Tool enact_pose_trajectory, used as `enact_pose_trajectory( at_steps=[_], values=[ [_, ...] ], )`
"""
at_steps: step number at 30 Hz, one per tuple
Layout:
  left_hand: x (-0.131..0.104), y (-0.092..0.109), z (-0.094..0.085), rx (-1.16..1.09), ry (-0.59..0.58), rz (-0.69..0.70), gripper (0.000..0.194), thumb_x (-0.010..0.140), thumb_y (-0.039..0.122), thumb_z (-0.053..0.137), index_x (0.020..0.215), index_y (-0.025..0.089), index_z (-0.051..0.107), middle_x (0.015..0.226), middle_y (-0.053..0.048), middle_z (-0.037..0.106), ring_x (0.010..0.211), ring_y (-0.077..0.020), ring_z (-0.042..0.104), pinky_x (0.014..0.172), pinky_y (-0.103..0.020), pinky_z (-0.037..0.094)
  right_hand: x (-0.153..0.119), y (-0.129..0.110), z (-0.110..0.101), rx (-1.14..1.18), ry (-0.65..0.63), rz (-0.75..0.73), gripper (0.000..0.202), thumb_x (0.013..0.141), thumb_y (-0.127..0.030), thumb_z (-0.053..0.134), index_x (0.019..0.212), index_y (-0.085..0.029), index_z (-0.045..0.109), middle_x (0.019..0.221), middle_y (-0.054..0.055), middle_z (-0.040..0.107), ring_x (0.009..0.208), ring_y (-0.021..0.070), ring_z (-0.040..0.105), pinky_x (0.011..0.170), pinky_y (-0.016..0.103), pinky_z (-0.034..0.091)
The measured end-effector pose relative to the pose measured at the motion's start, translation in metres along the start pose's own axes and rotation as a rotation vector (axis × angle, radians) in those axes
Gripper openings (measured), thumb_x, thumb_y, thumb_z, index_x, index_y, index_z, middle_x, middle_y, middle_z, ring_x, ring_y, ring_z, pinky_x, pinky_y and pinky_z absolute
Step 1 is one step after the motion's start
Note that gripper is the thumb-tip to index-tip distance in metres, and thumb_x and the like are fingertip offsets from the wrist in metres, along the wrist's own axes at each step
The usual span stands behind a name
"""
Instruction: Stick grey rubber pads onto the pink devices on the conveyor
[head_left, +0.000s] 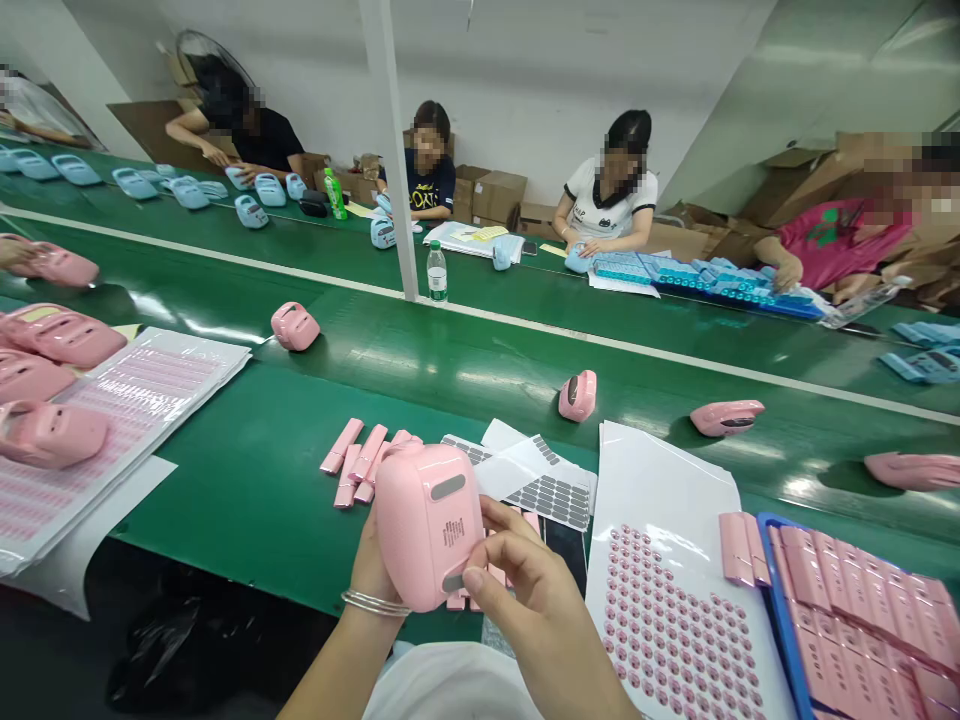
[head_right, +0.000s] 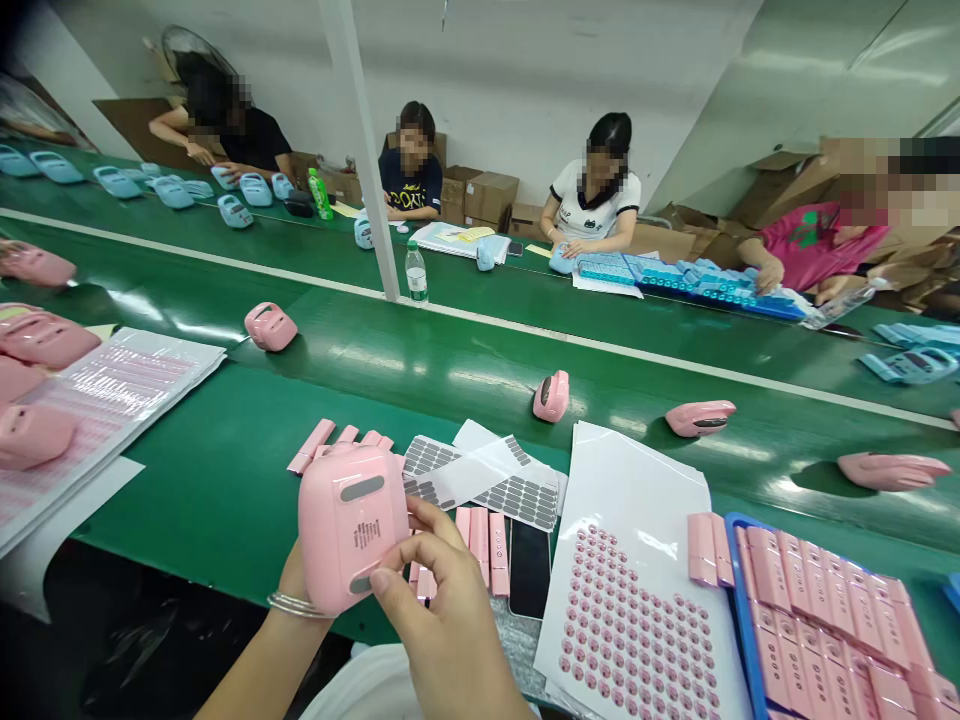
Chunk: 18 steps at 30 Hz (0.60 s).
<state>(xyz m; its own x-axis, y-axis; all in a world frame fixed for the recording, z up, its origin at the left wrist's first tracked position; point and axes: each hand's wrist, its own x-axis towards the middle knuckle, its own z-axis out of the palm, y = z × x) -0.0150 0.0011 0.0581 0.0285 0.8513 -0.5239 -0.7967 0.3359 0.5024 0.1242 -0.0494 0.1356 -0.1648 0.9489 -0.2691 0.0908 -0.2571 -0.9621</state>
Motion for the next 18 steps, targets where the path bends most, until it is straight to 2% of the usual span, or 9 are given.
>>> enact_pose_trajectory(
  at_steps=[6, 9, 14, 18],
  values=[
    [-0.021, -0.005, 0.006, 0.02, 0.04, 0.088, 0.045, 0.074, 0.032, 0.063, 0.118, 0.023, 0.057, 0.089, -0.006, 0.064, 0.076, -0.0229, 0.061, 0.07, -0.038, 0.051, -0.001, -0.001, 0.003, -0.074, 0.029, -0.001, 0.012, 0.078, -0.029, 0.061, 0.069, -0.021, 0.063, 0.136, 0.006, 0.044, 0.127, 0.0234, 0.038, 0.104, 0.04, 0.028],
    [-0.021, -0.004, 0.01, -0.005, 0.033, 0.088, 0.045, 0.075, 0.032, 0.062, 0.119, 0.024, 0.056, 0.094, -0.005, 0.064, 0.084, -0.0242, 0.061, 0.074, -0.038, 0.051, -0.001, 0.001, 0.005, -0.113, 0.057, -0.01, 0.012, 0.078, -0.028, 0.059, 0.069, -0.02, 0.062, 0.136, 0.007, 0.044, 0.127, 0.0234, 0.039, 0.103, 0.04, 0.028],
    [-0.018, -0.002, 0.015, -0.032, 0.018, 0.17, 0.052, 0.075, 0.022, 0.063, 0.125, 0.028, 0.051, 0.097, -0.003, 0.065, 0.087, -0.0213, 0.062, 0.078, -0.034, 0.051, -0.001, 0.002, 0.007, -0.16, 0.105, -0.054, 0.011, 0.079, -0.026, 0.057, 0.071, -0.02, 0.06, 0.135, 0.009, 0.047, 0.127, 0.0222, 0.039, 0.103, 0.038, 0.029],
    [-0.012, -0.001, 0.018, -0.059, 0.084, 0.156, 0.054, 0.072, 0.02, 0.066, 0.124, 0.025, 0.053, 0.096, -0.005, 0.065, 0.086, -0.0231, 0.062, 0.078, -0.037, 0.052, -0.003, 0.004, 0.009, -0.248, 0.136, -0.126, 0.012, 0.081, -0.027, 0.053, 0.073, -0.02, 0.058, 0.132, 0.01, 0.05, 0.125, 0.0236, 0.041, 0.101, 0.038, 0.032]
  ],
)
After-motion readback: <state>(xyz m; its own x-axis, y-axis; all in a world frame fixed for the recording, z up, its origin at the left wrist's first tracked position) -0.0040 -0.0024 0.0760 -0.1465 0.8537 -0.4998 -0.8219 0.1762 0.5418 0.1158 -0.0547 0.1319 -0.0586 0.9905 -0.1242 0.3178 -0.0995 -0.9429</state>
